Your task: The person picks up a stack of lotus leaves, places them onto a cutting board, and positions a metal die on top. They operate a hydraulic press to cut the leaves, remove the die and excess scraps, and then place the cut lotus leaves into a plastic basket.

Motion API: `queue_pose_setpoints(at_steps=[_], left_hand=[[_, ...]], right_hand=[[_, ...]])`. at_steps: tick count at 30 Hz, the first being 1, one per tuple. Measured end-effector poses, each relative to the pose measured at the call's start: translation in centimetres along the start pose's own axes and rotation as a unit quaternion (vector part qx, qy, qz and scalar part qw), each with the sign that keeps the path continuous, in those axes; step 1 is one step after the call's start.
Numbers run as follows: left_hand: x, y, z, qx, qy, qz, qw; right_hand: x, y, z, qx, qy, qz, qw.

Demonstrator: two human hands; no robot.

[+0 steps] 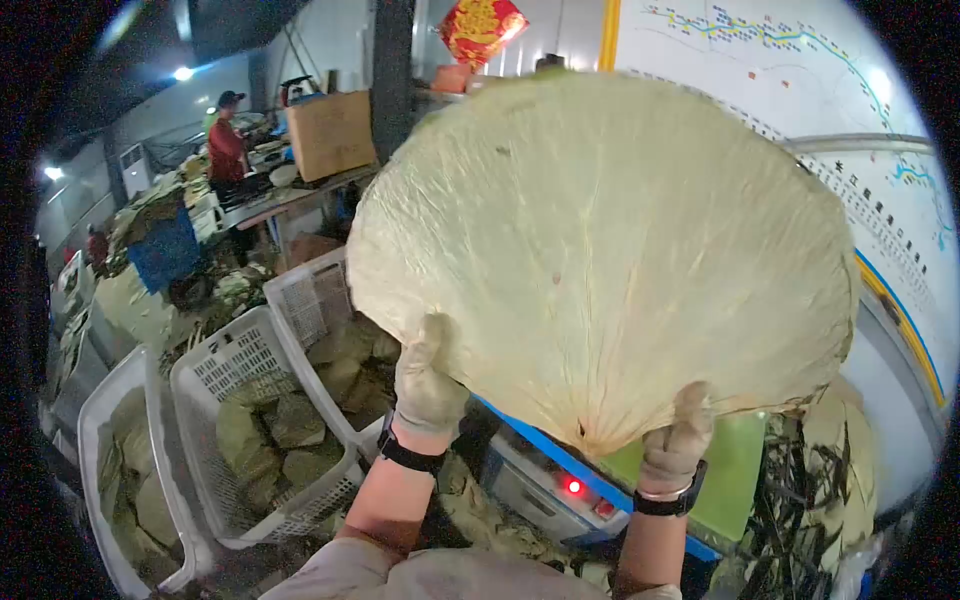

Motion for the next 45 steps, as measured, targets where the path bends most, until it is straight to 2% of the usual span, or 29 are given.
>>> queue_pose_setpoints(at_steps=[1,2,4,8,9,10,11,12,13,14,16,17,18,19,20,22,23,25,26,28,32,33,34,35,36,37,39,41,45], left_hand=[[-0.2,0.2,-0.4,0.017,-0.027,0.071,0.997],[-0.9,0.7,-0.8,0.028,-0.018,0.070,0.997],[-2.6,3.1,-2.6,0.148,0.181,0.061,0.970],[-0.2,8.0,-8.9,0.241,0.339,0.125,0.901],[0.2,7.8,-8.7,0.190,0.170,0.020,0.967],[0.4,7.8,-8.5,0.130,-0.007,-0.086,0.988],[0.4,7.6,-8.6,0.061,-0.182,-0.188,0.963],[0.4,7.6,-8.9,-0.012,-0.349,-0.280,0.894],[0.4,7.8,-9.4,-0.083,-0.501,-0.359,0.783],[1.2,7.8,-9.8,-0.081,-0.497,-0.358,0.786],[2.5,6.9,-9.2,0.021,-0.320,-0.260,0.911],[2.5,6.7,-9.1,0.023,-0.316,-0.261,0.912],[0.5,4.6,-6.5,0.077,-0.044,-0.099,0.991],[-0.6,3.7,-4.9,0.121,0.232,0.075,0.962],[-0.8,3.3,-4.0,0.122,0.236,0.075,0.961],[-1.5,2.7,-2.8,0.165,0.387,0.011,0.907],[-1.3,2.6,-2.8,0.167,0.387,0.008,0.907],[-0.2,2.3,-2.4,0.099,0.061,-0.017,0.993],[0.0,1.6,-2.3,0.099,0.061,-0.020,0.993],[-0.2,-0.4,-1.5,0.084,-0.065,-0.085,0.991],[2.0,-1.0,-3.2,0.112,-0.041,-0.011,0.993],[2.7,-0.7,-3.8,0.114,-0.043,-0.014,0.992],[3.6,-0.2,-4.3,0.119,-0.003,0.058,0.991],[4.4,0.3,-4.7,0.120,0.039,0.132,0.983],[4.5,0.6,-4.9,0.118,0.040,0.130,0.984],[4.8,0.9,-5.5,0.142,0.067,0.183,0.971],[6.6,1.5,-6.8,0.167,0.093,0.234,0.953],[8.9,0.8,-8.0,0.137,0.005,-0.019,0.990],[6.4,-1.1,-6.7,0.138,-0.012,-0.076,0.987]], right_hand=[[0.0,0.0,-0.4,0.002,-0.016,-0.009,1.000],[-0.3,0.3,-0.5,0.008,-0.008,0.000,1.000],[-1.9,0.9,-0.4,0.041,-0.004,-0.002,0.999],[-4.9,1.3,0.1,0.065,0.033,-0.033,0.997],[-5.1,1.6,0.4,0.046,0.030,-0.049,0.997],[-5.3,1.8,0.7,0.027,0.027,-0.065,0.997],[-5.3,1.9,0.8,0.027,0.032,-0.066,0.997],[-4.8,2.2,0.9,0.044,0.042,0.004,0.998],[-4.3,2.4,0.9,0.061,0.051,0.074,0.994],[-4.1,2.5,0.8,0.061,0.056,0.077,0.994],[-2.9,2.8,0.3,0.035,0.037,0.129,0.990],[-2.7,3.0,0.1,0.036,0.040,0.132,0.990],[-2.4,3.2,-0.1,0.027,0.049,0.153,0.987],[-2.2,3.5,-0.1,0.018,0.058,0.174,0.983],[-2.5,3.4,-0.1,0.020,0.061,0.174,0.983],[-3.3,3.6,0.0,0.026,0.076,0.205,0.976],[-3.0,3.6,0.1,0.029,0.075,0.206,0.975],[-2.6,3.5,0.7,0.019,0.058,0.178,0.982],[-2.5,3.2,0.8,0.022,0.056,0.177,0.982],[-3.1,2.8,0.9,0.058,0.103,0.180,0.977],[-3.3,2.0,0.1,0.076,0.082,0.183,0.977],[-4.1,2.4,0.5,0.057,0.046,0.102,0.992],[-4.8,3.0,1.0,0.039,0.010,0.019,0.999],[-4.4,3.5,2.0,0.040,0.010,0.019,0.999],[-2.9,4.1,3.5,0.048,0.034,0.105,0.993],[-1.3,4.6,4.6,0.056,0.056,0.189,0.979],[-0.8,4.6,5.3,0.013,0.046,0.151,0.987],[-1.5,3.7,4.6,0.039,0.088,0.172,0.980],[-0.9,3.6,2.3,0.047,0.045,0.143,0.988]])
Point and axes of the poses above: each hand's wrist, its own y-axis away from the middle knuckle, its own x-axis out of the back of the hand, z = x × y, the point moved 4 cm from there along -y, towards the middle knuckle, and after that the axes turned 12 degrees about -x, right-handed, at the moved point
